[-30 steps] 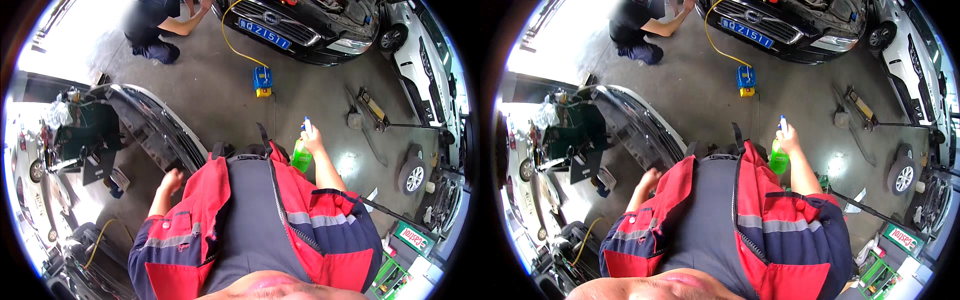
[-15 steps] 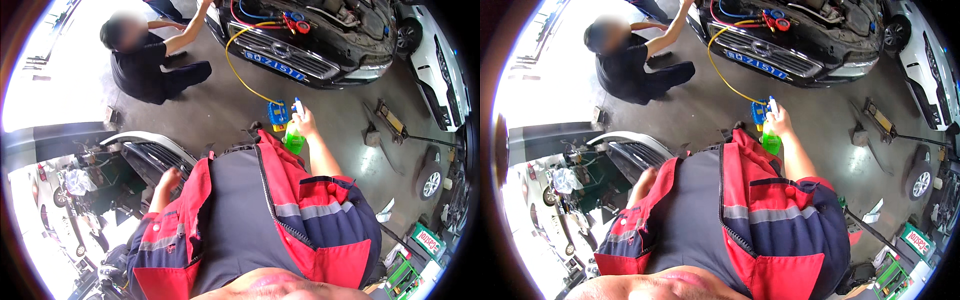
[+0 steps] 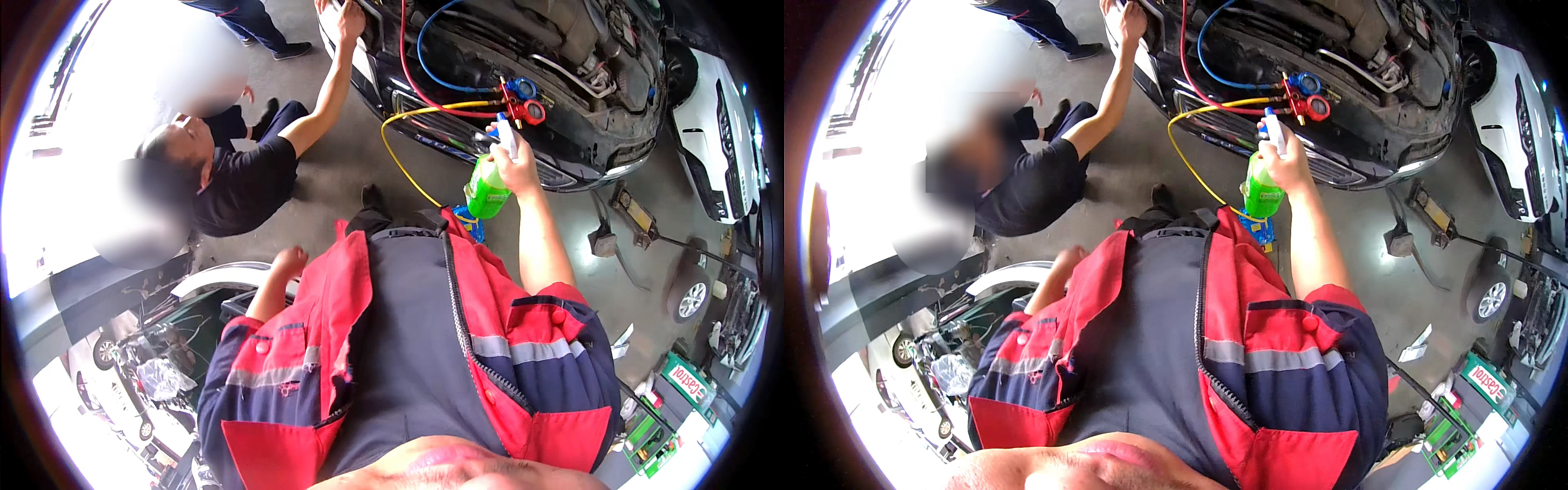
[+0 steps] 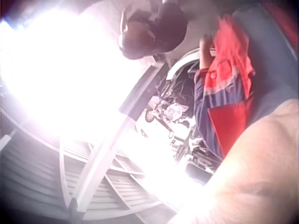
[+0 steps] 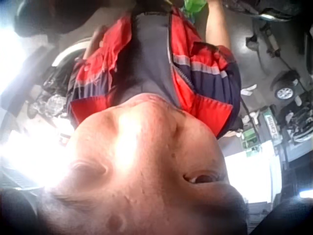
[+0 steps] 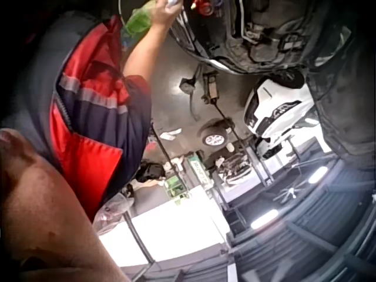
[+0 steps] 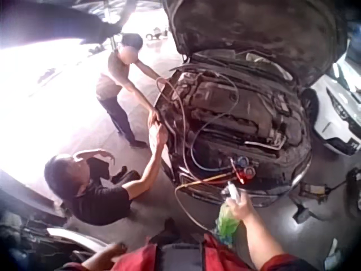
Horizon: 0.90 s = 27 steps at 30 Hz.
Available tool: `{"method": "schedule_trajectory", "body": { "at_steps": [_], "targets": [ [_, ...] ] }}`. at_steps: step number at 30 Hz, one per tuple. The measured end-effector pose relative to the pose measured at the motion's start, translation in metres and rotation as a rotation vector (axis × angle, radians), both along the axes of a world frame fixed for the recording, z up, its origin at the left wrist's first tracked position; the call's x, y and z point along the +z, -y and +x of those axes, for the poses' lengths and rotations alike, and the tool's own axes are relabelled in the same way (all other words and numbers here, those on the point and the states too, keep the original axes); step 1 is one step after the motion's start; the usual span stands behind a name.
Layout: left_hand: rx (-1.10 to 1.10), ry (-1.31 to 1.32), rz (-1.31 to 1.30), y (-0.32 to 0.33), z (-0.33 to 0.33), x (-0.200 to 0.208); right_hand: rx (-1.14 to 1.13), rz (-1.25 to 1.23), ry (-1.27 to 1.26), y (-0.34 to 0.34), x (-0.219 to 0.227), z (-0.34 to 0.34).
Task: The person sprays a green liquid from a bottle onto various components inside a car engine bay and uses a manifold gauge set to check for leaks.
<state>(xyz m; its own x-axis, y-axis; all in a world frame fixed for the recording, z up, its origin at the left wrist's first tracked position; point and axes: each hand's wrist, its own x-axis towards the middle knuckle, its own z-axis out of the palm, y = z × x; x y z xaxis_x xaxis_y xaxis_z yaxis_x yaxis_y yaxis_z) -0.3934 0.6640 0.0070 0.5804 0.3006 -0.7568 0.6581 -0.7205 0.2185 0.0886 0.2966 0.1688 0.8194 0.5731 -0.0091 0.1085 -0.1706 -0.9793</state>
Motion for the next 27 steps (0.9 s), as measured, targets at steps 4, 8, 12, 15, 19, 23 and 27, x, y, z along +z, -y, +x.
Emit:
{"method": "schedule_trajectory", "body": {
  "at_steps": [4, 8, 12, 15, 19, 23, 27],
  "targets": [
    [0.227, 0.367, -0.005, -0.067, 0.165, 0.056, -0.094, 0.02, -0.051, -0.059, 0.024, 0.036],
    [0.313, 0.346, -0.172, -0.083, 0.273, 0.081, -0.116, 0.031, -0.047, -0.106, 0.038, 0.066],
    [0.181, 0.341, -0.267, -0.07, 0.334, 0.086, -0.061, 0.01, -0.054, -0.154, 0.043, 0.107],
    [0.098, 0.312, -0.316, -0.055, 0.366, 0.087, -0.035, 0.034, -0.05, -0.192, 0.044, 0.14],
    [-0.096, 0.421, -0.377, -0.053, 0.416, 0.1, 0.049, -0.031, -0.152, -0.243, 0.047, 0.184],
    [0.018, 0.346, -0.456, -0.064, 0.469, 0.113, 0.044, -0.007, -0.089, -0.299, 0.039, 0.213],
    [0.4, 0.582, -0.688, -0.087, 0.529, 0.096, 0.03, -0.181, -0.035, -0.373, 0.018, 0.265]
  ]
}}
